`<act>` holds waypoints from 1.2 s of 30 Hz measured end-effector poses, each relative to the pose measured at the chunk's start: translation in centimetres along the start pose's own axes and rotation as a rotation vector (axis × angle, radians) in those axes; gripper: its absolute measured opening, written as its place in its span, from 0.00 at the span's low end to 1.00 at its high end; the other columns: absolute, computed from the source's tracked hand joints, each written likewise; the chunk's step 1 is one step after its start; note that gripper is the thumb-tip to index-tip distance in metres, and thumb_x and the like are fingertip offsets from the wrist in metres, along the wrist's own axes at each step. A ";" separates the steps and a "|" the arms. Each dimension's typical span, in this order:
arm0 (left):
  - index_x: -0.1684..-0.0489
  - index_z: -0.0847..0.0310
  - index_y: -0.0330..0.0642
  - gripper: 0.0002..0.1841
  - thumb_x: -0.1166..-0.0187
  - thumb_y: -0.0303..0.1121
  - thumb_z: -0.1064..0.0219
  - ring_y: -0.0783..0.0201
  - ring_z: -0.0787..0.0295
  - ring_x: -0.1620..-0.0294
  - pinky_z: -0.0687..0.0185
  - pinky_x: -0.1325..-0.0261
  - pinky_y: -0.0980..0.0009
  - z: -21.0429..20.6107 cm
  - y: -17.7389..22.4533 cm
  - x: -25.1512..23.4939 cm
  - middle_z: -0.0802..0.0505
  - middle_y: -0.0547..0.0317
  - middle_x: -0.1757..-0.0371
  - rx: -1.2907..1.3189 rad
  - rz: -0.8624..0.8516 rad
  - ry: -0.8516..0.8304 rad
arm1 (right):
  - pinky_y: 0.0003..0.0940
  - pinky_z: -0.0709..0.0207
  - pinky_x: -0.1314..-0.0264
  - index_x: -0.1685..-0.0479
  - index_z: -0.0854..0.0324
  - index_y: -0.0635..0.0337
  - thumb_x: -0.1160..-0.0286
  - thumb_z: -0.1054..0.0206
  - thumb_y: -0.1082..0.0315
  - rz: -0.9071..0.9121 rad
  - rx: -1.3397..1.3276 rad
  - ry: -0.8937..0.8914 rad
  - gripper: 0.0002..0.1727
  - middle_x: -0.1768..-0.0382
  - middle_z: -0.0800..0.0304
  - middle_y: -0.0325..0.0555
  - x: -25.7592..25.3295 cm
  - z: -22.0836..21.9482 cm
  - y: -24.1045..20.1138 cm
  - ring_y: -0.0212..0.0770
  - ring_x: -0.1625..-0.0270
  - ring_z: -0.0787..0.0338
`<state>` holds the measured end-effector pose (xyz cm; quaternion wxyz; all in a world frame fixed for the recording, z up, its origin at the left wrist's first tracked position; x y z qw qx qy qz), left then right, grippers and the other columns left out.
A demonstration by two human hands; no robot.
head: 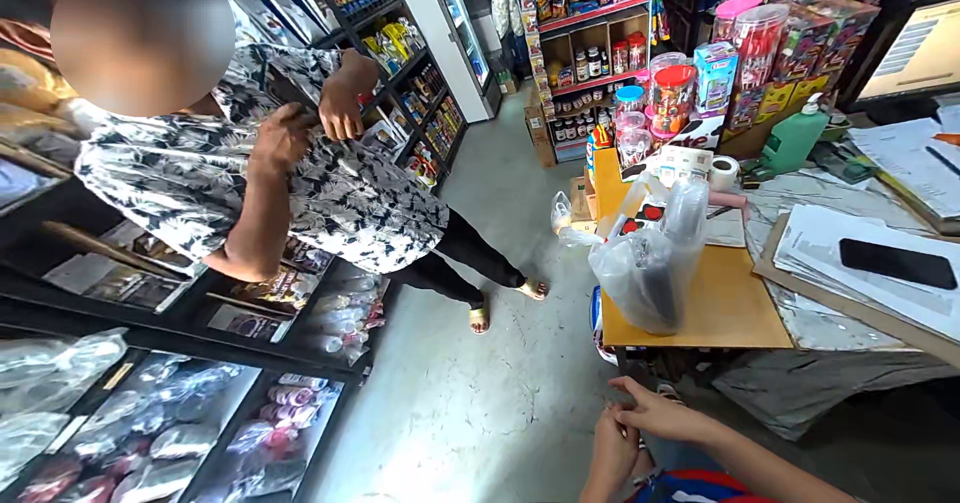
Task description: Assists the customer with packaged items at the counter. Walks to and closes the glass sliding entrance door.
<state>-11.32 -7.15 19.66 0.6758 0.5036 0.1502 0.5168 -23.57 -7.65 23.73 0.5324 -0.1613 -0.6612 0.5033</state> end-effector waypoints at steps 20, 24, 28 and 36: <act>0.46 0.13 0.25 0.13 0.21 0.24 0.38 0.47 0.10 0.46 0.17 0.38 0.53 -0.2 0.2 0.6 0.09 0.35 0.48 0.036 -0.066 0.073 | 0.51 0.30 0.19 0.09 0.47 0.62 0.11 0.39 0.61 0.002 -0.016 -0.011 0.35 0.14 0.38 0.68 1.1 0.1 0.0 0.59 0.18 0.25; 0.48 0.13 0.24 0.12 0.21 0.21 0.38 0.47 0.11 0.46 0.18 0.37 0.53 -0.3 0.1 0.8 0.10 0.35 0.49 0.049 -0.062 0.095 | 0.50 0.27 0.22 0.10 0.47 0.64 0.10 0.40 0.61 0.007 -0.009 -0.015 0.34 0.19 0.31 0.70 1.2 -0.4 -0.1 0.59 0.24 0.19; 0.50 0.13 0.23 0.11 0.22 0.19 0.39 0.44 0.10 0.46 0.18 0.36 0.50 -0.3 -0.3 0.9 0.09 0.34 0.50 0.031 -0.095 0.120 | 0.51 0.27 0.21 0.11 0.45 0.65 0.11 0.39 0.62 0.022 -0.018 -0.005 0.34 0.20 0.29 0.70 1.3 -0.7 0.1 0.59 0.25 0.18; 0.46 0.12 0.27 0.14 0.19 0.26 0.41 0.51 0.09 0.48 0.15 0.41 0.54 -0.1 -0.4 1.3 0.08 0.38 0.47 0.062 -0.115 0.074 | 0.52 0.32 0.18 0.11 0.42 0.62 0.11 0.40 0.59 0.020 0.051 0.016 0.33 0.16 0.34 0.67 1.1 -0.1 0.9 0.59 0.18 0.26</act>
Point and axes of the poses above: each hand's wrist, its own x-axis away from the middle knuckle, its own z-axis out of the back of the hand, y = z × x, the point moved 4 cm from there along -x, towards the middle knuckle
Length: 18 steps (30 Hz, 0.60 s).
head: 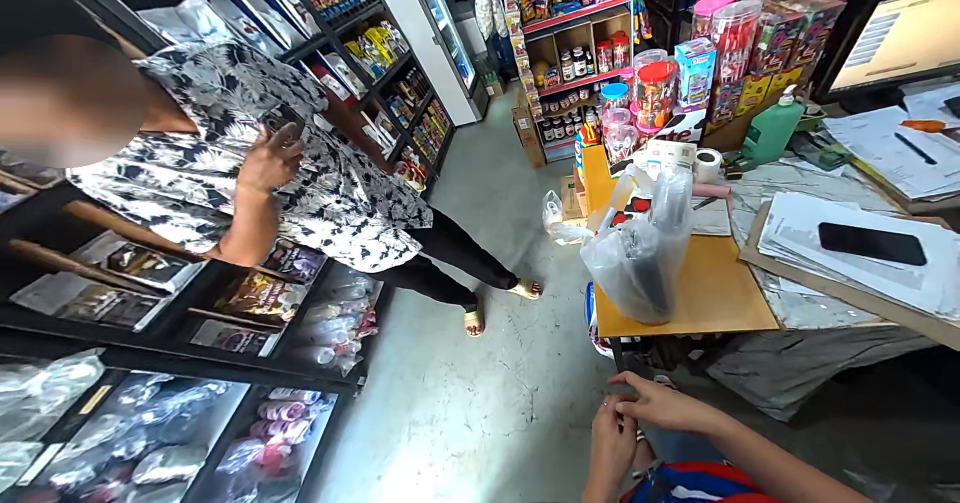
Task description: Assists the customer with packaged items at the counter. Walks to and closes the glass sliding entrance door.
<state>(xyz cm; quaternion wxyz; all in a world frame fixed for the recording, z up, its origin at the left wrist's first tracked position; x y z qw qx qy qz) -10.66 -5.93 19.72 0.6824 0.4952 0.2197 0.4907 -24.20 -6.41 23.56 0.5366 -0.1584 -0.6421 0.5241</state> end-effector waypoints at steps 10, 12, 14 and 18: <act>0.47 0.13 0.26 0.12 0.20 0.24 0.39 0.50 0.10 0.46 0.17 0.37 0.53 -0.3 -0.2 0.0 0.08 0.37 0.48 0.004 0.029 0.021 | 0.50 0.27 0.22 0.11 0.43 0.63 0.11 0.39 0.59 0.005 -0.014 -0.017 0.34 0.16 0.34 0.68 0.0 -0.5 0.0 0.58 0.24 0.19; 0.48 0.13 0.26 0.12 0.20 0.23 0.39 0.50 0.10 0.47 0.17 0.37 0.54 -0.4 -0.2 0.0 0.08 0.37 0.49 0.005 0.025 0.022 | 0.50 0.27 0.22 0.11 0.44 0.62 0.11 0.39 0.59 0.003 -0.012 -0.021 0.34 0.17 0.33 0.67 0.1 -0.5 -0.1 0.58 0.24 0.19; 0.48 0.12 0.25 0.12 0.20 0.22 0.39 0.49 0.10 0.46 0.17 0.36 0.53 -0.5 -0.3 0.0 0.08 0.37 0.49 0.004 0.022 0.026 | 0.51 0.27 0.22 0.11 0.44 0.62 0.11 0.39 0.59 0.005 -0.004 -0.026 0.34 0.18 0.32 0.68 0.1 -0.5 -0.1 0.59 0.24 0.19; 0.46 0.14 0.26 0.12 0.19 0.19 0.41 0.53 0.09 0.51 0.15 0.39 0.56 -0.3 -0.7 -0.1 0.08 0.39 0.50 0.046 0.056 0.035 | 0.51 0.28 0.21 0.11 0.43 0.63 0.11 0.39 0.59 0.015 -0.025 -0.018 0.33 0.19 0.31 0.68 0.1 -0.4 -0.1 0.58 0.23 0.20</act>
Point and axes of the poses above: each hand's wrist, its own x-axis away from the middle knuckle, its own z-axis out of the back of the hand, y = z × x, the point moved 4 cm from there along -x, towards the middle knuckle
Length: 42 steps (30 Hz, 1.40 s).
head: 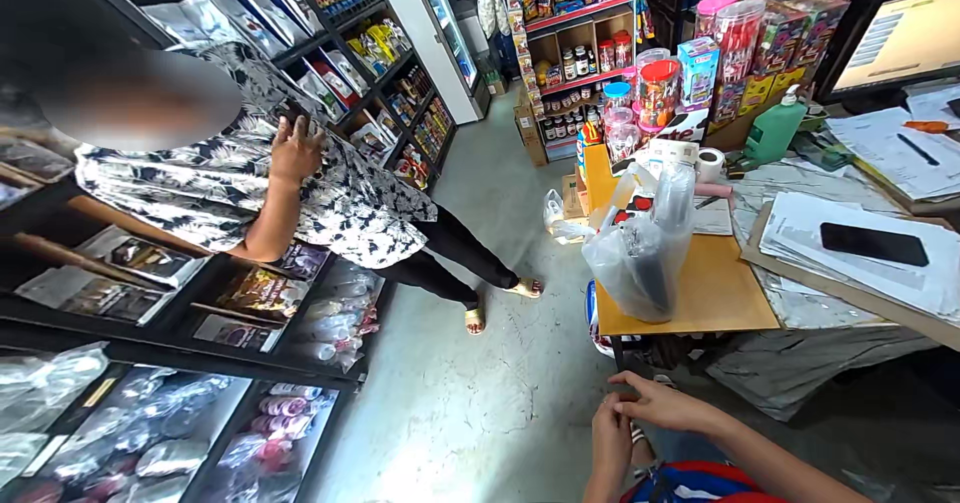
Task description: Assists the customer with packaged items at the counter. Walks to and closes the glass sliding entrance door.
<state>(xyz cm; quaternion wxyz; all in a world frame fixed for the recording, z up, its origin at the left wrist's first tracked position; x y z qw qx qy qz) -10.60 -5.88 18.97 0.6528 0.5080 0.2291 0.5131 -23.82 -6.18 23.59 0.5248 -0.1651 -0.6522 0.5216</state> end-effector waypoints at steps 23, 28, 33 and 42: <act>0.47 0.14 0.23 0.13 0.19 0.23 0.42 0.45 0.12 0.43 0.20 0.33 0.51 -0.9 0.2 -0.3 0.10 0.34 0.47 -0.059 -0.041 -0.056 | 0.50 0.29 0.20 0.11 0.44 0.64 0.10 0.40 0.59 -0.008 0.007 0.009 0.33 0.15 0.35 0.67 0.4 0.3 -0.3 0.58 0.21 0.21; 0.46 0.15 0.24 0.13 0.19 0.20 0.45 0.52 0.11 0.52 0.16 0.43 0.56 -0.8 0.0 -0.2 0.10 0.37 0.49 -0.012 -0.021 -0.028 | 0.47 0.28 0.20 0.11 0.43 0.63 0.10 0.40 0.59 -0.009 -0.040 0.018 0.33 0.15 0.35 0.65 0.3 0.3 -0.1 0.55 0.22 0.20; 0.48 0.13 0.24 0.14 0.22 0.20 0.44 0.52 0.10 0.51 0.16 0.41 0.55 -0.6 -0.1 -0.1 0.08 0.37 0.49 0.031 -0.076 -0.007 | 0.52 0.32 0.17 0.12 0.41 0.63 0.11 0.39 0.58 -0.001 0.011 0.059 0.33 0.15 0.34 0.65 0.0 0.8 0.7 0.58 0.18 0.25; 0.48 0.13 0.26 0.15 0.22 0.23 0.43 0.55 0.10 0.54 0.15 0.45 0.58 -0.4 0.0 0.2 0.08 0.38 0.51 0.024 -0.117 0.013 | 0.51 0.35 0.15 0.12 0.41 0.63 0.11 0.38 0.59 -0.002 0.005 0.062 0.33 0.17 0.32 0.67 -0.1 0.7 0.8 0.58 0.16 0.27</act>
Point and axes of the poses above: each hand's wrist, its own x-axis away from the middle knuckle, its own z-axis out of the back of the hand, y = z × x, the point moved 4 cm from there along -x, towards the middle knuckle
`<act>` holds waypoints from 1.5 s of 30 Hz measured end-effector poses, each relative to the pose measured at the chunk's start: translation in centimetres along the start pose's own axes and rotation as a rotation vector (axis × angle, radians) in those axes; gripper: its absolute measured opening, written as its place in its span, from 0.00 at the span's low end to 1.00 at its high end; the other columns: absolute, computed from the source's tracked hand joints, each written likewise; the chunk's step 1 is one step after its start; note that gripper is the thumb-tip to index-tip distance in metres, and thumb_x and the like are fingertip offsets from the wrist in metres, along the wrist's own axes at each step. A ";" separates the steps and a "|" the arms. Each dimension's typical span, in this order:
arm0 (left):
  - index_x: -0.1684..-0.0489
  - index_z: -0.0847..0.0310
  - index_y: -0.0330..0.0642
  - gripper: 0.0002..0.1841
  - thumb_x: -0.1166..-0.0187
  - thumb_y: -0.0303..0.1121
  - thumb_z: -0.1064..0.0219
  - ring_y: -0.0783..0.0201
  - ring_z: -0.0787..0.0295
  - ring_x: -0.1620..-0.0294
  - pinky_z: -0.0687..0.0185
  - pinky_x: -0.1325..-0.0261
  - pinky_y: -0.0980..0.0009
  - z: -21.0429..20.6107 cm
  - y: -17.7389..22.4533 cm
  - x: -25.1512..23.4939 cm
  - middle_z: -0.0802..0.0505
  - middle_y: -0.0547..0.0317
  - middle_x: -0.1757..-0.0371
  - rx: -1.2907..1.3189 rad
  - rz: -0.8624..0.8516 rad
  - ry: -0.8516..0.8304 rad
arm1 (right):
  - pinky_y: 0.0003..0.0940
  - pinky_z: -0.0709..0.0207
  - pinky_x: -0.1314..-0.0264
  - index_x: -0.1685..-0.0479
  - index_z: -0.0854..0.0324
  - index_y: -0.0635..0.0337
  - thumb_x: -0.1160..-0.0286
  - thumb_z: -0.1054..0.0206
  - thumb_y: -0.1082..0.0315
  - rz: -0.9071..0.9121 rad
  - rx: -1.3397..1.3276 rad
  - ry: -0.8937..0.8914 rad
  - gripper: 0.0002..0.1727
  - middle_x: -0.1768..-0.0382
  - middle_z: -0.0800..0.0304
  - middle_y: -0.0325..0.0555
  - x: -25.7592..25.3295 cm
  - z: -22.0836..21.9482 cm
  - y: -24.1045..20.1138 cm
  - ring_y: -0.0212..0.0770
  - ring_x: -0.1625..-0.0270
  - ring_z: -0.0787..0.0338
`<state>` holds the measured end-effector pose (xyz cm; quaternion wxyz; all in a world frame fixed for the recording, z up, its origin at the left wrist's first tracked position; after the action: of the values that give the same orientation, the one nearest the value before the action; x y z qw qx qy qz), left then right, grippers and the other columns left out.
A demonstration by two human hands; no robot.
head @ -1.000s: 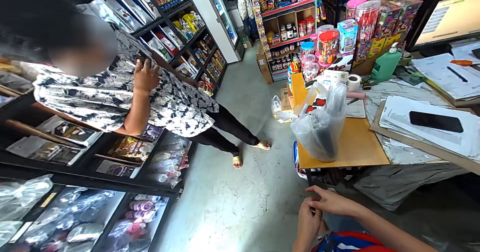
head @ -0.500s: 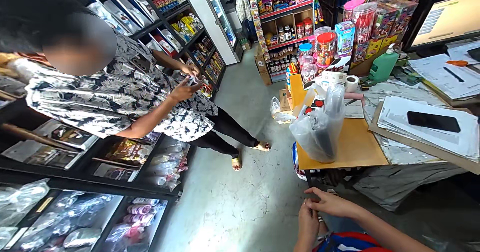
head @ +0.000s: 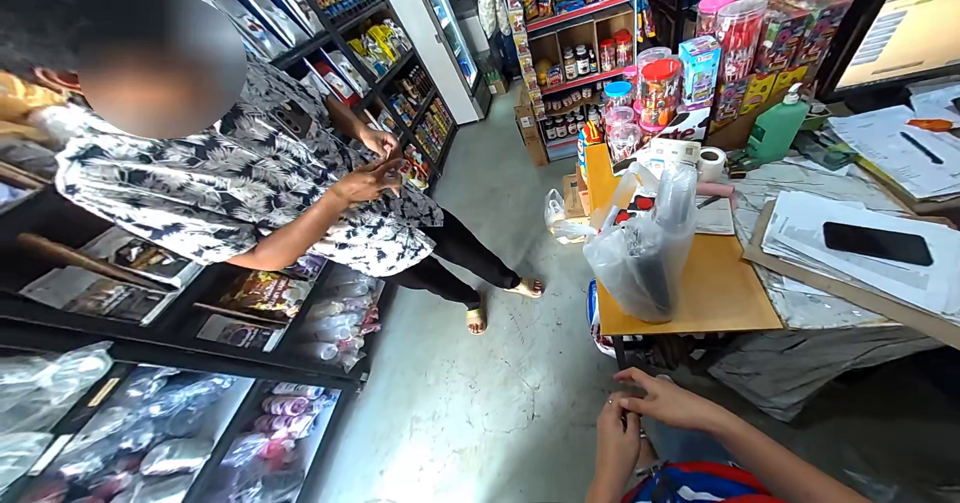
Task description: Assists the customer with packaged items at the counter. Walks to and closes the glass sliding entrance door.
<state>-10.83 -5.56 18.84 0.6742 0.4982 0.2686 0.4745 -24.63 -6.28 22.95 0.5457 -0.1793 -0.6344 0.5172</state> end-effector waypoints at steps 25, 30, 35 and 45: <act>0.47 0.14 0.23 0.13 0.20 0.22 0.41 0.49 0.10 0.48 0.17 0.38 0.54 -0.3 0.5 -0.2 0.09 0.34 0.48 -0.045 0.027 -0.027 | 0.49 0.34 0.14 0.11 0.42 0.64 0.11 0.39 0.59 -0.003 0.043 0.003 0.33 0.17 0.31 0.66 -0.3 -0.1 -0.3 0.57 0.17 0.26; 0.46 0.14 0.24 0.13 0.19 0.22 0.42 0.49 0.10 0.47 0.17 0.37 0.55 -0.2 0.6 -0.2 0.09 0.35 0.47 -0.037 0.047 -0.037 | 0.48 0.34 0.15 0.12 0.42 0.65 0.10 0.40 0.59 -0.006 0.037 -0.001 0.33 0.17 0.31 0.66 -0.3 -0.1 -0.5 0.56 0.17 0.25; 0.46 0.14 0.23 0.13 0.19 0.22 0.42 0.49 0.10 0.47 0.17 0.37 0.55 -0.1 0.4 -0.2 0.09 0.35 0.48 -0.034 0.048 -0.036 | 0.48 0.34 0.14 0.12 0.42 0.64 0.11 0.39 0.60 -0.005 0.045 -0.012 0.33 0.16 0.32 0.65 -0.6 -0.2 -0.6 0.56 0.16 0.26; 0.45 0.15 0.24 0.13 0.19 0.22 0.42 0.49 0.11 0.47 0.18 0.37 0.55 -0.3 0.6 -0.3 0.09 0.34 0.47 -0.055 0.079 -0.071 | 0.48 0.34 0.15 0.12 0.42 0.64 0.10 0.40 0.59 -0.020 0.034 -0.002 0.33 0.16 0.32 0.65 -0.5 0.0 -0.2 0.56 0.17 0.25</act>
<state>-11.43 -5.71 19.20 0.6775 0.5061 0.2116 0.4899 -24.43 -6.77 22.88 0.5534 -0.1631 -0.6278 0.5225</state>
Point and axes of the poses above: each hand's wrist, its own x-axis away from the middle knuckle, its own z-axis out of the back of the hand, y = z × x, the point moved 4 cm from there along -x, towards the middle knuckle
